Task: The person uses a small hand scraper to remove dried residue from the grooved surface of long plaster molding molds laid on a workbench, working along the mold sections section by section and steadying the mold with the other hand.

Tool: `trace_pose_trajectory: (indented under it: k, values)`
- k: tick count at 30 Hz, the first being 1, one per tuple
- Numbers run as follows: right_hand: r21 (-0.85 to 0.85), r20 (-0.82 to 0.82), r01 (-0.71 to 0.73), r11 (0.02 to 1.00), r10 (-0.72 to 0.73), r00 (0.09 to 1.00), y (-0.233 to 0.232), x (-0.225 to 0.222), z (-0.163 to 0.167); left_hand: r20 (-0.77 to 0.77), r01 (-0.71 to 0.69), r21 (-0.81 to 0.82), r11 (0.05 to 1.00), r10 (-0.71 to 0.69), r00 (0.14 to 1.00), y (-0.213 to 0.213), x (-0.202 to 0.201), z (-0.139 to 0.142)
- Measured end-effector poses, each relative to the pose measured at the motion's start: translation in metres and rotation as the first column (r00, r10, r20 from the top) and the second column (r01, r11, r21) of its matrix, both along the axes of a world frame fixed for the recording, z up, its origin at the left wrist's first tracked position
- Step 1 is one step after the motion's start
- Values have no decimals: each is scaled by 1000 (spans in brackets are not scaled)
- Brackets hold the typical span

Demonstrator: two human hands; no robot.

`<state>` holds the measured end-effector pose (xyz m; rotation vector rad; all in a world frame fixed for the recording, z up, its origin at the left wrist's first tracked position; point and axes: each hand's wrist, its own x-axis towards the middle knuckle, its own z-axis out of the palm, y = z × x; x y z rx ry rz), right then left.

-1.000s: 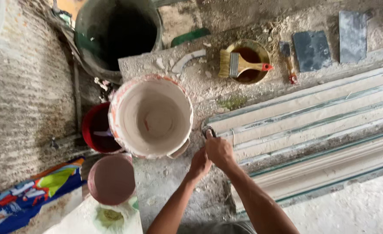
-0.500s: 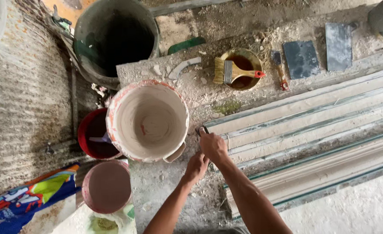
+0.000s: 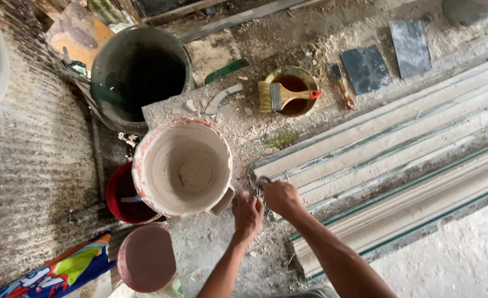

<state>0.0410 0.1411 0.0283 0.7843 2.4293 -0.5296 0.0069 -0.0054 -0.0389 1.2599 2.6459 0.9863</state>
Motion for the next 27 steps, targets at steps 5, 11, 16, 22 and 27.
trace_pose_trajectory:
  k: [5,11,16,22,27]
  values:
    - [-34,-105,297,954,-299,949,-9,68,22,415,169,-233,958,-59,908,-1,-13,-2]
    - [-153,-95,307,939,-324,941,-58,104,48,539,167,-390,906,78,838,18,-33,5]
    - [-274,23,327,905,-334,942,-82,66,19,576,477,-544,691,-106,810,93,-71,16]
    - [-154,-93,297,942,-313,945,-72,25,-21,562,560,-667,492,-161,811,146,-85,35]
    - [-143,-121,266,953,-283,951,-68,20,-18,568,583,-660,473,-193,800,149,-82,43]
